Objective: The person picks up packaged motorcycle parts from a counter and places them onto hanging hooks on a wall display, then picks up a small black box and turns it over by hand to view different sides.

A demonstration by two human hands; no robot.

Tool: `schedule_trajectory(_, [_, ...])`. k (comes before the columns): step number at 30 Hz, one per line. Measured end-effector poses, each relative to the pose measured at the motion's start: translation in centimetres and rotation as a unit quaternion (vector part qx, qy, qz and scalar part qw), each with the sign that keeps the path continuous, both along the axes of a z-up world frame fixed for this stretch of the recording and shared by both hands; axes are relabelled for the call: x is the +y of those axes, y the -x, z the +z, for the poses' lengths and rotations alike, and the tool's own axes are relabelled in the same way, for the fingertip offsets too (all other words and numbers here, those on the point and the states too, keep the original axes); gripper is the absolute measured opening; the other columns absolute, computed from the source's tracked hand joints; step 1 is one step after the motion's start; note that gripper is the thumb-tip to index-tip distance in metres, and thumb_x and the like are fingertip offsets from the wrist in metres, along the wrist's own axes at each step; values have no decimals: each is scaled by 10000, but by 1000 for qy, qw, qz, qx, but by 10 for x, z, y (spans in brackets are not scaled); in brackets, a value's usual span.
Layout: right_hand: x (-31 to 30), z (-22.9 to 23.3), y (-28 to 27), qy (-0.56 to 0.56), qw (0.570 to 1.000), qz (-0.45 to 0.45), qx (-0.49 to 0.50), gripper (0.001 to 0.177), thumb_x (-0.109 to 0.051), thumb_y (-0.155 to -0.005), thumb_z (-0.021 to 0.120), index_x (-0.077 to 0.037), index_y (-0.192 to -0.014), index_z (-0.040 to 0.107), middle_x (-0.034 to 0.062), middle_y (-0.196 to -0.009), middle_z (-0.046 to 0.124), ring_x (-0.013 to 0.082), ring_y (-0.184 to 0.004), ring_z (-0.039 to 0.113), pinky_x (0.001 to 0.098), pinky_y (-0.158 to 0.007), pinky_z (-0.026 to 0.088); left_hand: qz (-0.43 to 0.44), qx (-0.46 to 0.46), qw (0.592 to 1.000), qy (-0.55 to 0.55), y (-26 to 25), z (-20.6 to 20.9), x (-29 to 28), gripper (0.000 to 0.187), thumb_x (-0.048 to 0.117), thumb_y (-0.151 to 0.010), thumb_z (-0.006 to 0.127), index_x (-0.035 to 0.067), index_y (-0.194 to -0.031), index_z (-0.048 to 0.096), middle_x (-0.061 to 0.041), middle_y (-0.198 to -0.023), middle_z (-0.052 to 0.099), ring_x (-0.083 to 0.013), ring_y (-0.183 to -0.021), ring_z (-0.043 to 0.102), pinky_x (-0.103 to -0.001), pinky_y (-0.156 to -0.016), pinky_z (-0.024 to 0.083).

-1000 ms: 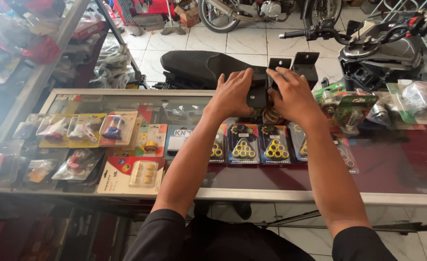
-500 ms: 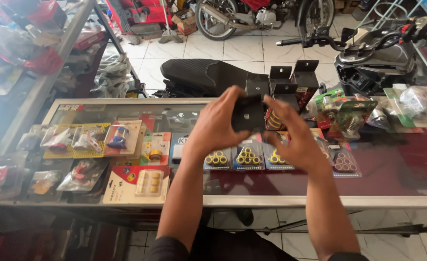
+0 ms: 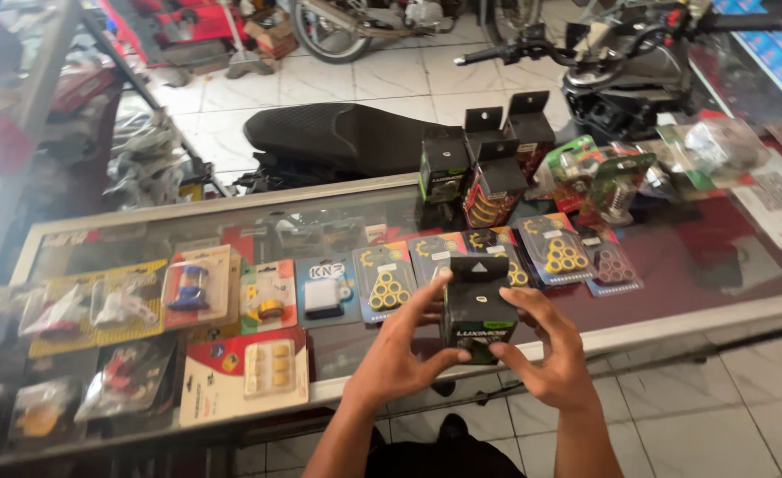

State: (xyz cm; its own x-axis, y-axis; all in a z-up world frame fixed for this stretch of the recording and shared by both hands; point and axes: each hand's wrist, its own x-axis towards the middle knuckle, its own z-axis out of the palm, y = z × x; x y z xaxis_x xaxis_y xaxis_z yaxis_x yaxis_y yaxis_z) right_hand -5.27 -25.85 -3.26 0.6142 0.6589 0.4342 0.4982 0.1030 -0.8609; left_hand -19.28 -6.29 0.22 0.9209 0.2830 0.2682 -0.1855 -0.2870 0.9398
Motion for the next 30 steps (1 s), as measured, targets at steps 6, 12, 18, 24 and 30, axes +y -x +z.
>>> schedule_trajectory(6, [-24,-27,20,-32,994,-68,77,715,-23,-737,848,-55,-1405,592,91,-1357,629,203,-1217,620,359,-1055,499,-65,-15,997,38,-5,-14,-5,803,107,-788,874,36,-1499,507,-163,-1319,641,-232,-1124,709,-373,-922,642])
schedule_trajectory(12, [-55,-17,52,18,982,-126,138,756,-30,-749,838,-69,-1448,553,124,-1285,693,216,-1145,685,403,-999,549,-127,-22,990,55,-20,-47,-28,765,122,-767,880,3,-1442,540,-170,-1224,690,-233,-1017,743,-365,-861,632])
schedule_trajectory(18, [-100,13,69,34,985,-125,118,838,-61,-781,815,-108,-1544,471,118,-1121,771,209,-1001,731,382,-944,563,-171,-51,983,50,-28,-43,-68,769,101,-760,855,-15,-1429,494,-180,-1209,690,-260,-1067,731,-379,-856,625])
schedule_trajectory(24, [-165,23,87,-21,972,-209,102,806,-69,-822,812,-99,-1541,450,125,-1274,710,224,-1107,697,389,-891,586,-236,-61,969,39,-46,-17,-140,744,87,-790,816,-15,-1445,478,-188,-1267,655,-261,-1089,707,-391,-901,587])
schedule_trajectory(30, [-242,27,101,-36,959,-265,93,866,-64,-824,805,-85,-1583,390,144,-1272,716,241,-1178,692,373,-917,593,-297,-42,953,44,-54,2,-220,762,87,-806,812,13,-1485,475,-184,-1246,681,-253,-1060,722,-404,-933,582])
